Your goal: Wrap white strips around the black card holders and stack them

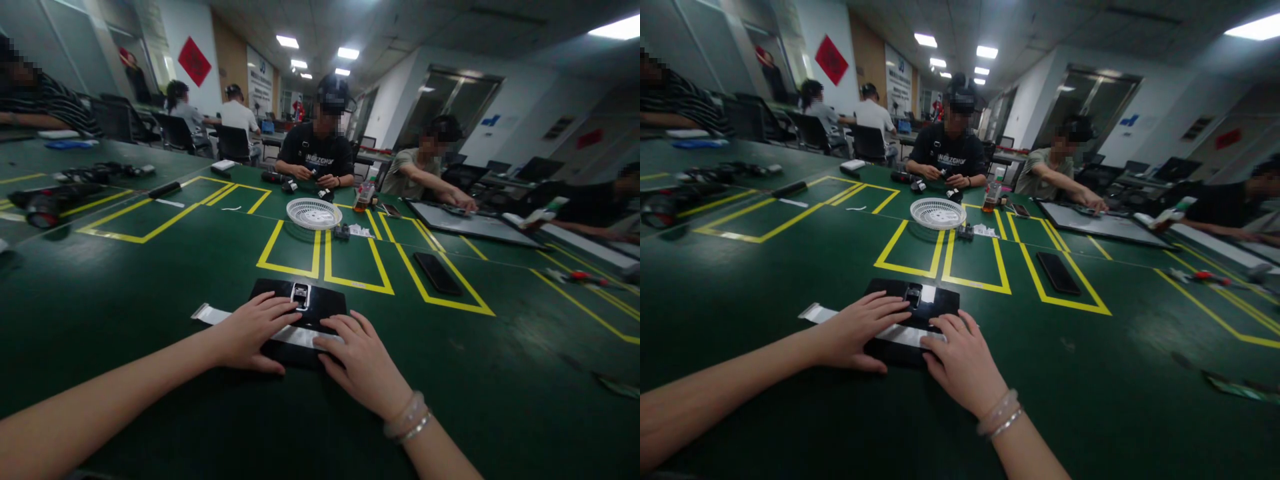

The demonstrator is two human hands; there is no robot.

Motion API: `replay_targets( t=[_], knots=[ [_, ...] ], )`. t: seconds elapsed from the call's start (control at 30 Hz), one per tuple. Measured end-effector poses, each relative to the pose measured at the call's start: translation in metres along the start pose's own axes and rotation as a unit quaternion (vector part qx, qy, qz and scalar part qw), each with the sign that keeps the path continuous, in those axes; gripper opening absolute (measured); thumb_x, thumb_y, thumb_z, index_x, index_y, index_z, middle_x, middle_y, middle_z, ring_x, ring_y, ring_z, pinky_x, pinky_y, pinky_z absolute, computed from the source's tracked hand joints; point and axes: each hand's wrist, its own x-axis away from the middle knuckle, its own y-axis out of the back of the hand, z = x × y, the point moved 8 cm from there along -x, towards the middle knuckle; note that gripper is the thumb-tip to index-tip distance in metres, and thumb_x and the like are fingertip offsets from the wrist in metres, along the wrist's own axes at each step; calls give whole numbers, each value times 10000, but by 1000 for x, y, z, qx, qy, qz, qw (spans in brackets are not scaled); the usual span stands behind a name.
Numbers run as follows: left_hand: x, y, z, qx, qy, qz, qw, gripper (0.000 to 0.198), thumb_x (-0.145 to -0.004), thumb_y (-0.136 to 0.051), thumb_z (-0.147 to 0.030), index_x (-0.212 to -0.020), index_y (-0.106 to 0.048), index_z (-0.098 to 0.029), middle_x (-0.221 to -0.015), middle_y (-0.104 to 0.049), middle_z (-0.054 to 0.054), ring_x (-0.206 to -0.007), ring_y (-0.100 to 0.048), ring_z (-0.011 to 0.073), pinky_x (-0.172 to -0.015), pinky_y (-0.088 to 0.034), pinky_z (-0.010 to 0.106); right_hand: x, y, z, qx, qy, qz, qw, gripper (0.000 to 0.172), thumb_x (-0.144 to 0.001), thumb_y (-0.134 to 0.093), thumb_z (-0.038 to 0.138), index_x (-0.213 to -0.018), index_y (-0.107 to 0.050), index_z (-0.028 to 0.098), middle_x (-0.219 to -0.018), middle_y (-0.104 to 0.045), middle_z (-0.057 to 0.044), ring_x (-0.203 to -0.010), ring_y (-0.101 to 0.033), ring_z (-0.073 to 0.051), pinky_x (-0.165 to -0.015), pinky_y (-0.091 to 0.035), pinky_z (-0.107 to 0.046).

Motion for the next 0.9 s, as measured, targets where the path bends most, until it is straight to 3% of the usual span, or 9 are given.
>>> replay_targets(
  t=[0.2, 0.43, 0.53, 0.7, 0.8, 0.9],
  knots=[
    [-3, -4, 3, 29, 10, 25, 999, 917, -835, -690, -632, -1548, -311, -198, -1548, -330, 110, -1419, -319, 310, -1217, -127, 496, 0, 11, -6, -6, -5, -52, 999, 355, -913, -616, 263, -1267, -617, 301, -1274, -645, -42, -1200, -564, -237, -1116, -333, -530],
    [-7, 4, 0, 40, -2, -11, 999, 851, -755, -797, -529, -1454, -454, -185, -1422, -483, 129, -1332, -430, 317, -1198, -166, 543, 1, 19, -4, -14, 6, -86, 996, 329, -927, -589, 247, -1248, -628, 306, -1258, -662, -37, -1192, -570, -249, -1103, -328, -534],
    [-3, 16, 9, 32, 9, -34, 999, 814, -758, -787, -529, -1435, -471, -206, -1392, -508, 118, -1300, -458, 314, -1187, -172, 569, 2, 24, -7, -5, 1, -108, 994, 323, -931, -573, 227, -1242, -631, 293, -1265, -659, -52, -1194, -572, -253, -1096, -337, -531],
    [16, 43, 65, -38, 105, -69, 991, 719, -816, -708, -564, -1403, -507, -201, -1382, -518, 117, -1303, -441, 327, -1176, -153, 581, 2, 25, -10, -12, -5, -110, 994, 329, -931, -565, 216, -1246, -623, 289, -1261, -657, -55, -1193, -571, -248, -1093, -340, -526],
    [42, 55, 122, -85, 193, -84, 974, 699, -839, -637, -617, -1365, -542, -166, -1364, -528, 147, -1284, -452, 343, -1160, -126, 596, 2, 20, -11, -20, -5, -95, 995, 322, -923, -579, 213, -1231, -631, 292, -1257, -656, -47, -1189, -569, -244, -1099, -334, -526],
    [85, 65, 184, -100, 285, -133, 944, 737, -822, -606, -656, -1294, -596, -91, -1309, -563, 199, -1231, -484, 387, -1109, -178, 607, 2, 15, -13, -33, -9, -80, 996, 301, -920, -588, 208, -1204, -645, 291, -1234, -665, -38, -1168, -576, -235, -1090, -349, -512]
  ],
)
